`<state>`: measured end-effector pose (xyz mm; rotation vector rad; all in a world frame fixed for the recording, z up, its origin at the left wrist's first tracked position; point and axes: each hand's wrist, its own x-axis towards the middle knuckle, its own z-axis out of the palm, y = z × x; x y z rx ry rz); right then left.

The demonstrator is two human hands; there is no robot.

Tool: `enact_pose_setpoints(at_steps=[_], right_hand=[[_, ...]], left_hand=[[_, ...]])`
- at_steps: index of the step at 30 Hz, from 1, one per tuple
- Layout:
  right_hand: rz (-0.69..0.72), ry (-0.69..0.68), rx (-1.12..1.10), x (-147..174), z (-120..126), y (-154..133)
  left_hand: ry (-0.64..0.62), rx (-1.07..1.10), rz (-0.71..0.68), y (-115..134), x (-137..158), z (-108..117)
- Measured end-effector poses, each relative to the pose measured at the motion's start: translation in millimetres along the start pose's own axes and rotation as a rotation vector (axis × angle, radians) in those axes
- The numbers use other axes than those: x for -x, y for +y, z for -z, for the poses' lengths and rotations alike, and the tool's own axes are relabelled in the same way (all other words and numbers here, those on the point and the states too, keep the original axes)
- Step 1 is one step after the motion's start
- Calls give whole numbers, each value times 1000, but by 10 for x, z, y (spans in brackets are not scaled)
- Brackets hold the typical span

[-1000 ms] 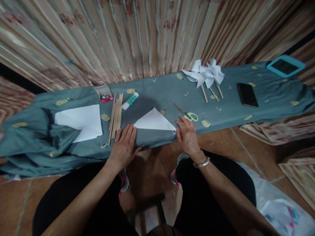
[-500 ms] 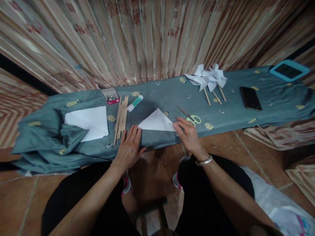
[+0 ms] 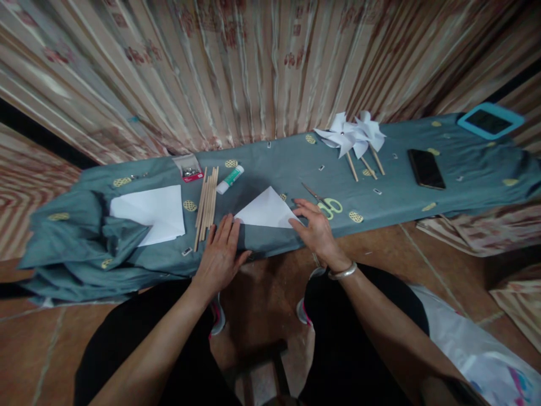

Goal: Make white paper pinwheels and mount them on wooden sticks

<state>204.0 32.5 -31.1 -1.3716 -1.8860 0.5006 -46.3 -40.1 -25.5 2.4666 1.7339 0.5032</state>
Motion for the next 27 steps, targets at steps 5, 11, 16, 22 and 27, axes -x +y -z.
enact_pose_setpoints(at_steps=[5, 11, 16, 22, 27], right_hand=[[-23, 66, -225, -34, 109, -56], [-29, 46, -366, -30, 235, -137], [-8, 22, -376, -22, 294, -215], [10, 19, -327, -14, 345, -267], [19, 63, -133, -51, 458, -106]], left_hand=[[120, 353, 139, -23, -67, 91], [244, 951, 485, -34, -233, 154], [86, 1169, 622, 17, -373, 229], [-63, 1122, 705, 20, -409, 231], [51, 1211, 774, 25, -421, 219]])
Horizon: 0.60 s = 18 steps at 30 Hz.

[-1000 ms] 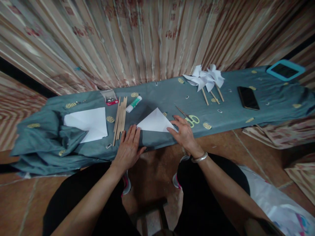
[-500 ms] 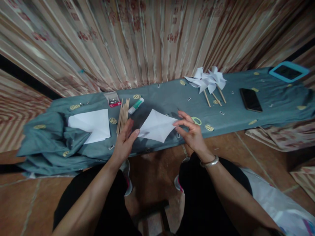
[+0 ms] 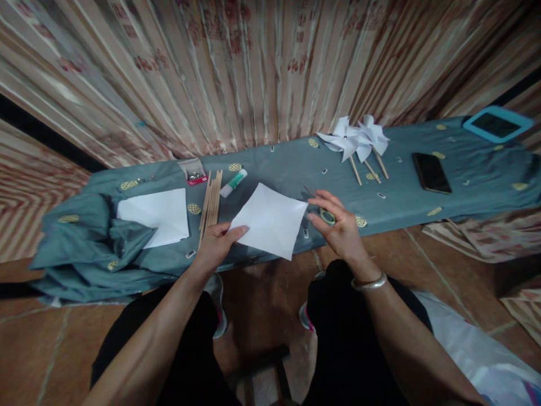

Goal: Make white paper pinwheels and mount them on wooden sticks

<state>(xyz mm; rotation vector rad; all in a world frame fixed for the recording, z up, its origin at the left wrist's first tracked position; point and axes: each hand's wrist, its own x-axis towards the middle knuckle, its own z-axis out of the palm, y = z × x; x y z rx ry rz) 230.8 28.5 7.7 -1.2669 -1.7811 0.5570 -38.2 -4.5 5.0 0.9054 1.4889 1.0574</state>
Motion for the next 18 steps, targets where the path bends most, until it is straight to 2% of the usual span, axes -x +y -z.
enact_pose_setpoints(at_steps=[3, 5, 7, 14, 18], right_hand=[[-58, 31, 328, -23, 101, 182], [-97, -13, 543, -24, 141, 302], [-106, -74, 668, -20, 153, 391], [-116, -158, 821, -77, 154, 417], [-165, -165, 757, -152, 171, 439]], left_hand=[[101, 45, -55, 19, -37, 1], [149, 47, -100, 36, -76, 12], [188, 33, -144, 59, -119, 28], [297, -55, -286, 192, -212, 46], [332, -80, -325, 243, -242, 68]])
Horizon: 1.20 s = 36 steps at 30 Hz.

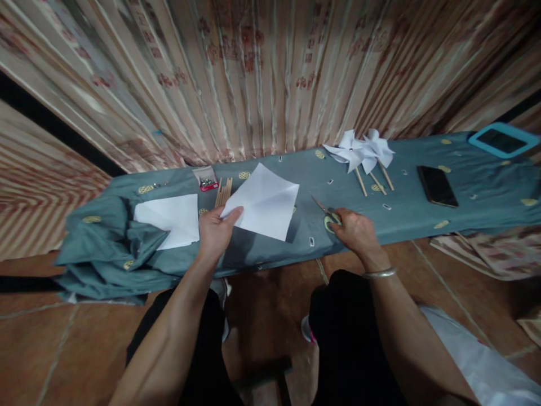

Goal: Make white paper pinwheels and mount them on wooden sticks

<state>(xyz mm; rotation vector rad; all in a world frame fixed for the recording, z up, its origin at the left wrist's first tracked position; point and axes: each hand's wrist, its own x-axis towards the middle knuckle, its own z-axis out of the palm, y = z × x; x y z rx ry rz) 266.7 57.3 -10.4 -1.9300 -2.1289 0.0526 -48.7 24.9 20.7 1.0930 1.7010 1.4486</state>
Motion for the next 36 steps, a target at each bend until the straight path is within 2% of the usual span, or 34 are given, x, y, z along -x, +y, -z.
enact_pose_setpoints(at_steps=[2, 4, 8, 12, 14, 17, 24, 33, 36], right_hand=[[-74, 16, -201, -29, -11, 14], [-171, -12, -549, -29, -11, -5], [-293, -270, -1292, 88, 67, -218], [-388, -475, -1606, 268, 150, -536], [-375, -551, -1671, 339, 158, -659], [-277, -644, -1690, 411, 138, -776], [-106, -738, -1508, 476, 85, -847], [7, -690, -1450, 481, 61, -878], [-11, -696, -1459, 479, 56, -884]], left_hand=[[16, -12, -11, -2, -34, 17], [42, -16, -26, -9, -72, 38], [78, 14, -22, 6, -126, 78], [130, 23, -20, 66, -151, 134], [155, 20, -37, 79, -176, 173], [186, 41, -53, 57, -234, 233], [220, 57, -28, 33, -263, 274], [175, 94, 1, 112, -158, 183], [158, 99, 12, 122, -135, 136]])
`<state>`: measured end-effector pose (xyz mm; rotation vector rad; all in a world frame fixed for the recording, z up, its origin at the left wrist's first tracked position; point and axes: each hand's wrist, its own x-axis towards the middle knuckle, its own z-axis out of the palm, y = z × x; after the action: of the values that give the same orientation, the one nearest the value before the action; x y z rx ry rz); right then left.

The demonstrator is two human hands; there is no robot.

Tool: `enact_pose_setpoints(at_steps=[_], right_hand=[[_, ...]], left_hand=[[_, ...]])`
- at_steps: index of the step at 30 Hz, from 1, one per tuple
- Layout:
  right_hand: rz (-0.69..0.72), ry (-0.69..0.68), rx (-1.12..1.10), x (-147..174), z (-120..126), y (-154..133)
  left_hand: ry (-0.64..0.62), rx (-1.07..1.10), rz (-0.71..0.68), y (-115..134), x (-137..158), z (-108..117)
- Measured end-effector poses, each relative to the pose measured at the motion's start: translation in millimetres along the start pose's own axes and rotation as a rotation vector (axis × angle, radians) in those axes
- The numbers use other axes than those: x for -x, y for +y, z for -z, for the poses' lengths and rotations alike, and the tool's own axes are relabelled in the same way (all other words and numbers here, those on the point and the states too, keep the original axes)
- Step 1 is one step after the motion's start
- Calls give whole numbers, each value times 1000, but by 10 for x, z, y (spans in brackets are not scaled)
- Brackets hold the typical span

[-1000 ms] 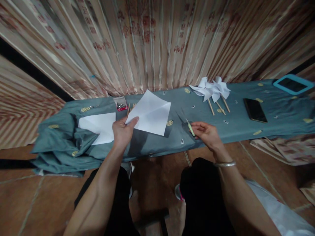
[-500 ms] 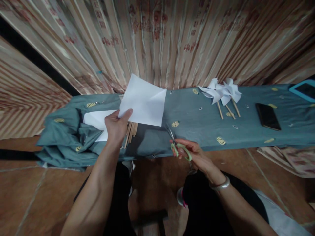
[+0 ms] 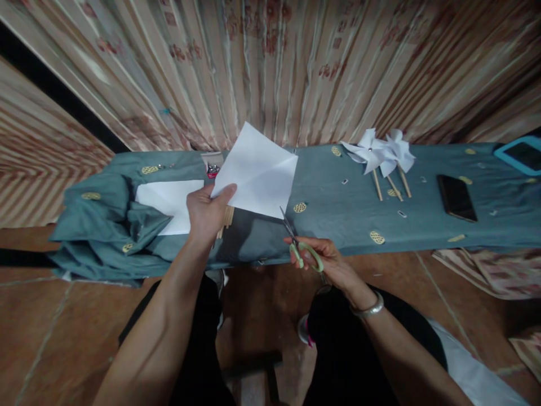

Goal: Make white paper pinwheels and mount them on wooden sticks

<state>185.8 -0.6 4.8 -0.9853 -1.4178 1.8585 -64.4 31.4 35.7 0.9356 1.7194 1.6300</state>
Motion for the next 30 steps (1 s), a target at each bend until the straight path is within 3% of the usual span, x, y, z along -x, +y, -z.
enact_pose_setpoints(at_steps=[30], right_hand=[[-31, 7, 8, 20, 58, 22]], left_hand=[[-35, -22, 7, -76, 48, -58]])
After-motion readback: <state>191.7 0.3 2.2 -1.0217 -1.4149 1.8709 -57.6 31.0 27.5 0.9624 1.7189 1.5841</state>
